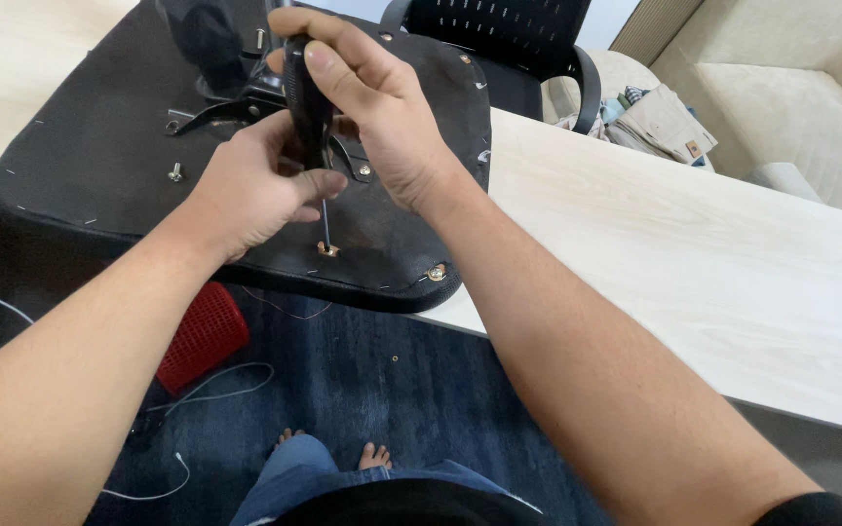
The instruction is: The person uses a screwdriver to remove screws from the underside of an office chair seat. They unscrew multiple fasteners and place them on the seat surface while working on a table.
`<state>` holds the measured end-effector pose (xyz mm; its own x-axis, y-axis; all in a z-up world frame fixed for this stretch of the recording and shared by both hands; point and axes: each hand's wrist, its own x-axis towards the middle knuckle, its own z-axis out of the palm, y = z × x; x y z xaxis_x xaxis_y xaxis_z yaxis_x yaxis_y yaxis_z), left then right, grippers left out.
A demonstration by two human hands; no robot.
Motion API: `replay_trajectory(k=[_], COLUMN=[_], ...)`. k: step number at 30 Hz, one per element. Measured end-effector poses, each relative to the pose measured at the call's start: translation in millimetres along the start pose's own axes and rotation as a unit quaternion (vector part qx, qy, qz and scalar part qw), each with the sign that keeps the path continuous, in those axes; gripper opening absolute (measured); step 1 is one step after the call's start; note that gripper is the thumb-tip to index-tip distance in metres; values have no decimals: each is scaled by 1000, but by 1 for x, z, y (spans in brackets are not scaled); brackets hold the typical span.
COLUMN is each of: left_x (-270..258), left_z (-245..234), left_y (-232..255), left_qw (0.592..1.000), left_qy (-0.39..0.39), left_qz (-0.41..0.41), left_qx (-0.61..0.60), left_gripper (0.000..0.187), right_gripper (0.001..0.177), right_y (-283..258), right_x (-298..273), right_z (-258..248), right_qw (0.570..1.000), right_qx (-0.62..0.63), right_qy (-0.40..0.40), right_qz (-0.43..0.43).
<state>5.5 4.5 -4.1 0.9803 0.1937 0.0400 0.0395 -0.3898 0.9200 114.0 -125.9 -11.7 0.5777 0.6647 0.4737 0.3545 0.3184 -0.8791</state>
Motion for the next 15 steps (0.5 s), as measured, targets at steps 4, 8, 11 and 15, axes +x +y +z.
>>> replay_trajectory(k=[4, 8, 11, 15], left_x=[3, 3, 6, 7], left_z=[2, 4, 8, 10], left_y=[1, 1, 1, 0], left_qw=[999, 998, 998, 997], left_qy=[4, 28, 46, 54], left_qz=[7, 5, -1, 18], left_qx=[40, 56, 52, 45], left_gripper=[37, 39, 44, 48], right_gripper=[30, 27, 28, 31], right_y=[5, 3, 0, 1], right_x=[5, 13, 14, 11], right_z=[-2, -12, -15, -10], right_qw=[998, 996, 996, 999], right_qx=[-57, -64, -56, -47], right_qy=[19, -16, -31, -4], right_qz=[-29, -66, -58, -26])
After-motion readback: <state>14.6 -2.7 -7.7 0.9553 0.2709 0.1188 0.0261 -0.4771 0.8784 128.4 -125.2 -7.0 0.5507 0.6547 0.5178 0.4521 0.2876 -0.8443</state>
